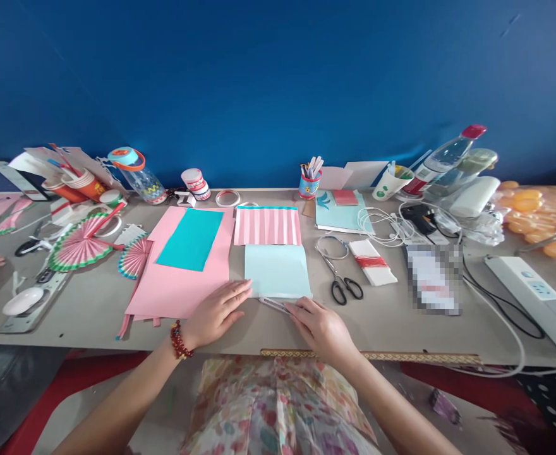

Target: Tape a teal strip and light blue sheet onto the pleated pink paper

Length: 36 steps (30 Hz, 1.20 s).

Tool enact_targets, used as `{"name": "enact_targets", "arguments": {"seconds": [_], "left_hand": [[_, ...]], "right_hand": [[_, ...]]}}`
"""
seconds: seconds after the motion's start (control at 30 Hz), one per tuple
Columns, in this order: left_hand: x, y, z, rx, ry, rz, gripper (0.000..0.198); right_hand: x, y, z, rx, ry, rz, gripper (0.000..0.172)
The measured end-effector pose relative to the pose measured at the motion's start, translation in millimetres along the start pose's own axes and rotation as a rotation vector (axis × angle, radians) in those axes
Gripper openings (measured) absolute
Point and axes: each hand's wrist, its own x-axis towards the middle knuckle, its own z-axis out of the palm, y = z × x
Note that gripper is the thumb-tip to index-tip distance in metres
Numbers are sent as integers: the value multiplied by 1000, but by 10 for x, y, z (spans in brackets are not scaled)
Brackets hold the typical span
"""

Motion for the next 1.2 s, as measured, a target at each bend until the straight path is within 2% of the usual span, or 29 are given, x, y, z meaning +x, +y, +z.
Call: {"name": "enact_targets", "arguments": {"seconds": [0.07, 0.23, 1.2], "left_hand": [[-11, -14, -25, -7, 18, -10, 51], [-18, -54, -50, 56, -46, 67, 50], [-27, -65, -35, 16, -55, 59, 50]], "right_hand": [[-4, 0, 1, -2, -5, 5, 33], [-20, 13, 24, -8, -11, 9, 33], [27, -35, 60, -21, 10, -17, 31]]}}
